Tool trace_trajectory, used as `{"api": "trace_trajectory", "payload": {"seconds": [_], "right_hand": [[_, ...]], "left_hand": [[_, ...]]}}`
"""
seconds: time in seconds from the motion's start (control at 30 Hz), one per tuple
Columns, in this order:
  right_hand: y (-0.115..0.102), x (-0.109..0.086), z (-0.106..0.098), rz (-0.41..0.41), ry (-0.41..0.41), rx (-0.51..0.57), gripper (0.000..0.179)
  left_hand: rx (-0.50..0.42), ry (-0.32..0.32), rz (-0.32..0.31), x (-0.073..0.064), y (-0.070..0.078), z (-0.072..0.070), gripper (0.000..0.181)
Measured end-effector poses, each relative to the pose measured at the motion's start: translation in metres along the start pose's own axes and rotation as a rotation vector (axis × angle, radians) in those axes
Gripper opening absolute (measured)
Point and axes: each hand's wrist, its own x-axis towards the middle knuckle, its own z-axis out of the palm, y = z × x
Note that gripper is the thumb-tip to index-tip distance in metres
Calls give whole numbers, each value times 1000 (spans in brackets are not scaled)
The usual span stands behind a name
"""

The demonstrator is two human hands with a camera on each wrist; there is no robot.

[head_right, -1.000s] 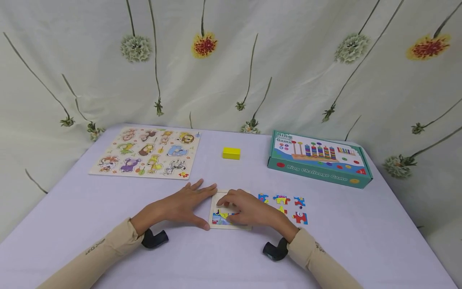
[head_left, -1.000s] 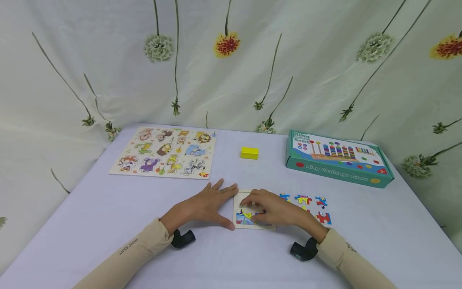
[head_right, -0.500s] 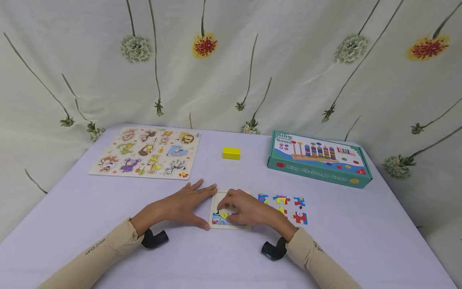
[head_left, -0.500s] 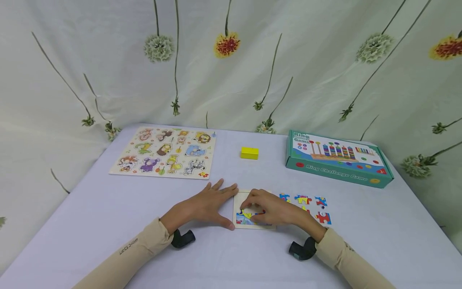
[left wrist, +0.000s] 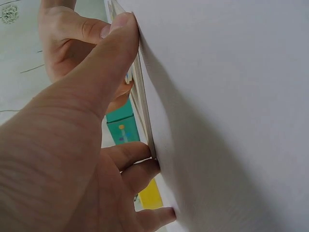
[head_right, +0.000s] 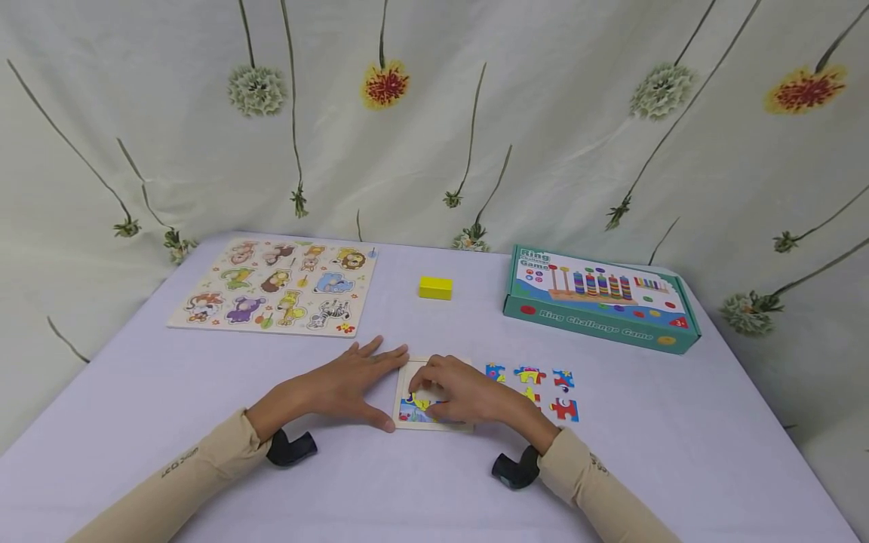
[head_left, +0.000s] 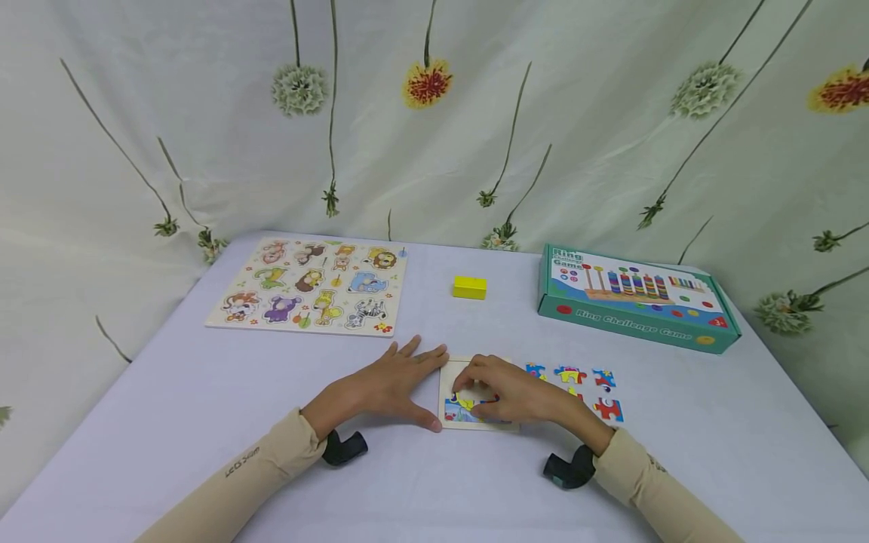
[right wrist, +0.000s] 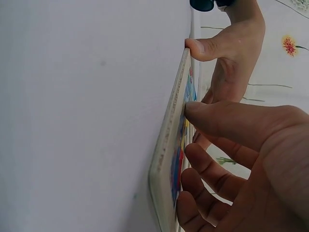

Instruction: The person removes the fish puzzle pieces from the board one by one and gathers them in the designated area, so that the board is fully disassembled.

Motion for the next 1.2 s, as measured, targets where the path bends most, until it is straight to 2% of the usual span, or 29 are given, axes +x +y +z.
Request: {"api": "trace_trajectory", "payload": {"seconds": [0.47,0.77,1.2], "right_hand": [[0,1,1,-6,14,18,30],[-1,2,4,-21,19,79,30],[-1,4,8,-33,56,111,29]], "left_hand": [[-3,6,14,0,1,-1,105],[-2,4,8,0,1,-1,105],[4,12,-2,0,1,0,105]]}}
